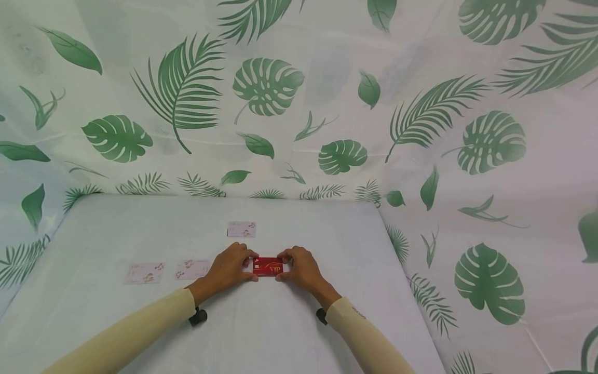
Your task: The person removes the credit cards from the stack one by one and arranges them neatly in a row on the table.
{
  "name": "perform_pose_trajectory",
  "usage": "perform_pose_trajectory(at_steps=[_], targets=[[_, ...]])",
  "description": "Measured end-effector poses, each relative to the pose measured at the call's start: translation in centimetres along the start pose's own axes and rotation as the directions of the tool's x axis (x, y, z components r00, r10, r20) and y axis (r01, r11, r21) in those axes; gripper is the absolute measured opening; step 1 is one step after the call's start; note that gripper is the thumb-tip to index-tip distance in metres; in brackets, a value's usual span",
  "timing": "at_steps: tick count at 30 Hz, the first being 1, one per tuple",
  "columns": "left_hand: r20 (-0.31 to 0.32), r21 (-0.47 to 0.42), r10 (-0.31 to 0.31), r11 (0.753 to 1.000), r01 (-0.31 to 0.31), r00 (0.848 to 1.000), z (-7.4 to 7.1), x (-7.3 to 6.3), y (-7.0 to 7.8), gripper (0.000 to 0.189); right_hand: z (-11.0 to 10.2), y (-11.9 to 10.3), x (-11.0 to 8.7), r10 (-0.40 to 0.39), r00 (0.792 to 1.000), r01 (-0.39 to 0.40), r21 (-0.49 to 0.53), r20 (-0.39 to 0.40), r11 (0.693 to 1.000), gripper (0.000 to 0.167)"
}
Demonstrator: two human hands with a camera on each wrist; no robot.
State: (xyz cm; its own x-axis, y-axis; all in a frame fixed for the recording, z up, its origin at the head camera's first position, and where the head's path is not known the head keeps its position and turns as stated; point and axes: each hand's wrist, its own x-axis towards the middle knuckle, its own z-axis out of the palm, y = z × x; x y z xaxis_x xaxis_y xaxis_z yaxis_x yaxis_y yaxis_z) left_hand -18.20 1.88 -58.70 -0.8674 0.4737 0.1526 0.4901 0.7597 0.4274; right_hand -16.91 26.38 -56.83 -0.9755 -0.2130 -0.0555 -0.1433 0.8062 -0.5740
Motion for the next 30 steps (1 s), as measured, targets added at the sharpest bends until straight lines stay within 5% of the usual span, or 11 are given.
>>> perform_pose_trajectory(at_steps=[18,30], targets=[[-0.013,-0.003,0.002,1.0,-0.002,1.0,0.2,0.0,-0.4,0.063,0.1,0.2,0.2,-0.016,1.0,0.017,0.041,-0.02,0.999,0.054],[-0.011,-0.044,-0.043,0.998,0.043,0.999,-1.0,0.0,-1.4,0.063,0.2,-0.2,1.3,-0.018,0.999,0.02,0.049,-0.048,0.999,0.052]])
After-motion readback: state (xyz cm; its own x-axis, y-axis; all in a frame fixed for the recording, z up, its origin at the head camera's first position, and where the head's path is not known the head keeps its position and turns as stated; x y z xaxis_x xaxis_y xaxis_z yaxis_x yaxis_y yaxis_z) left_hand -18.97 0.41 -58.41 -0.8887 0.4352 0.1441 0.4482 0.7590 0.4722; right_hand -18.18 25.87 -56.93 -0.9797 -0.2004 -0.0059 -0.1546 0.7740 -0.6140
